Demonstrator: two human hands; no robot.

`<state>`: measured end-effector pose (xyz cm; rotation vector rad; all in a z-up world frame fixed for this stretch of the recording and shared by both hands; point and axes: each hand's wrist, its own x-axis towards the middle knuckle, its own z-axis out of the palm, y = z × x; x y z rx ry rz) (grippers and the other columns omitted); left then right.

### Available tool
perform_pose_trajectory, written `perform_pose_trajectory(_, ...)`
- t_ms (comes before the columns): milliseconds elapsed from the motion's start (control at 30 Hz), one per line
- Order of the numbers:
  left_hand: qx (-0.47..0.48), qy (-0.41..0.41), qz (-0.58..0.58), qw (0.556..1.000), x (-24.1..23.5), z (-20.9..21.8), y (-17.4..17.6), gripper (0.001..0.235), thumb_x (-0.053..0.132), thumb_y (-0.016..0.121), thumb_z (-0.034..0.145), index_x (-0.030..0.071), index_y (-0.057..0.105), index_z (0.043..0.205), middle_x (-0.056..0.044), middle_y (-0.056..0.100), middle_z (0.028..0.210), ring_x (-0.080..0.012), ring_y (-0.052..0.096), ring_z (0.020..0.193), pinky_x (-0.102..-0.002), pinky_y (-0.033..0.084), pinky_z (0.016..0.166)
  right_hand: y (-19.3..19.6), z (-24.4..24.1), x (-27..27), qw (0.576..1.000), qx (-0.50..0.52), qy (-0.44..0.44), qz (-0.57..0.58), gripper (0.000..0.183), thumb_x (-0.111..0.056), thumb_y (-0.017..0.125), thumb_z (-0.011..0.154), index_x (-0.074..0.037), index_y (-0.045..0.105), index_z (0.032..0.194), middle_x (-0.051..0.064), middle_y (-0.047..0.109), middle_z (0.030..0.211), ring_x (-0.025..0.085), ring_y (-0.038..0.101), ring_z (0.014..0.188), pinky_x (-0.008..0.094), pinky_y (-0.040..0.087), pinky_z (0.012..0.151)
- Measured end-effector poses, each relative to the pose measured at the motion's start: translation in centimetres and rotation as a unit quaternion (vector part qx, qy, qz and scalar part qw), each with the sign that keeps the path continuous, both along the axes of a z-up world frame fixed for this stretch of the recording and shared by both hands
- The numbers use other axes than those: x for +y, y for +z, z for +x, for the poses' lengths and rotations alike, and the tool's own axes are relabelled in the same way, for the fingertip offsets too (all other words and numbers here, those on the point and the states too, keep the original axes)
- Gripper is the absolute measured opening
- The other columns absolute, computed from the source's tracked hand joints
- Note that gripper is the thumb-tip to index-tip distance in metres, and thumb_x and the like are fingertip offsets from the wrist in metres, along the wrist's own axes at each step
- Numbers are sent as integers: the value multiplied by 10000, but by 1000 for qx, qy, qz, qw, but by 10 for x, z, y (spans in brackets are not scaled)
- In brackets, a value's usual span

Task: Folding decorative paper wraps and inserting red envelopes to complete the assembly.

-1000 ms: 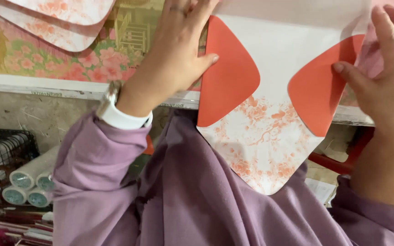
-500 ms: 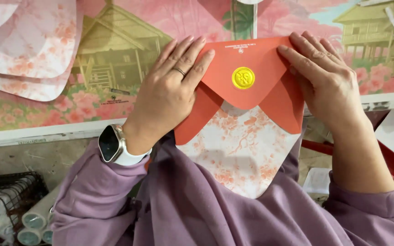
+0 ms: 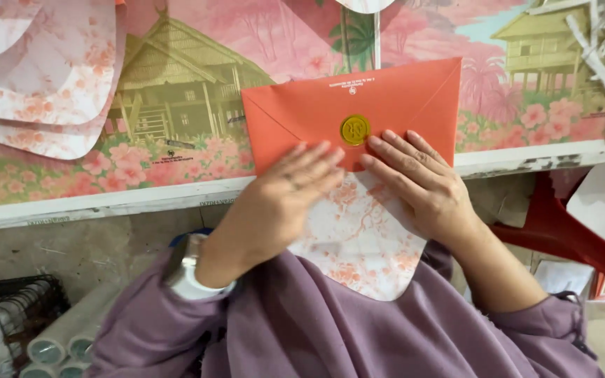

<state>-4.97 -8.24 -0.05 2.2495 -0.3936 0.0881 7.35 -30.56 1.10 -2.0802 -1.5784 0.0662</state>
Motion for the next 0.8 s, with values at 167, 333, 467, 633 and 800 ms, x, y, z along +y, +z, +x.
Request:
perform_pose_trajectory(167,119,295,-258,912,20,-25,23,486,93,528,939,24,374,1395,-128,397,1466,-222,418,1352,-348,346,1132,-15,-5,-2,991,-25,-32,127,220,1,557,967,52,578,1180,304,548,1254,418,573,1185,539,422,1085)
perform_pose_trajectory(333,274,280,-358,847,31,-27,29,438,157,672,847,66,593,1269,-114,719,1070,-192,681,974,-276,563,801,-16,4,-1,972,-25,-74,221,236,1,627,877,40,661,1106,291,610,1213,441,588,1129,490,414,1026)
perform_pose_trajectory(467,282,413,-173,849,89,-11,99,413,503,566,816,151,665,1006,-87,503,866,-148,504,763,-244,412,632,22,40,8,963,-93,-126,221,118,149,468,983,184,581,992,354,609,1041,502,608,1039,573,502,976)
perform_pose_trajectory(633,-102,478,-254,834,204,20,116,194,76,821,984,86,628,977,-1,634,823,-88,585,560,-231,452,416,37,103,50,969,-157,-81,171,328,297,504,934,180,611,1221,320,621,1209,438,595,1151,498,490,1041)
perform_pose_trajectory(800,-134,343,-185,911,190,36,139,162,52,699,1068,-13,561,1120,-109,603,1034,-180,577,862,-314,488,701,21,147,74,931,-344,-52,111,74,10,771,975,-19,765,1044,120,764,1055,284,731,1034,402,503,1031)
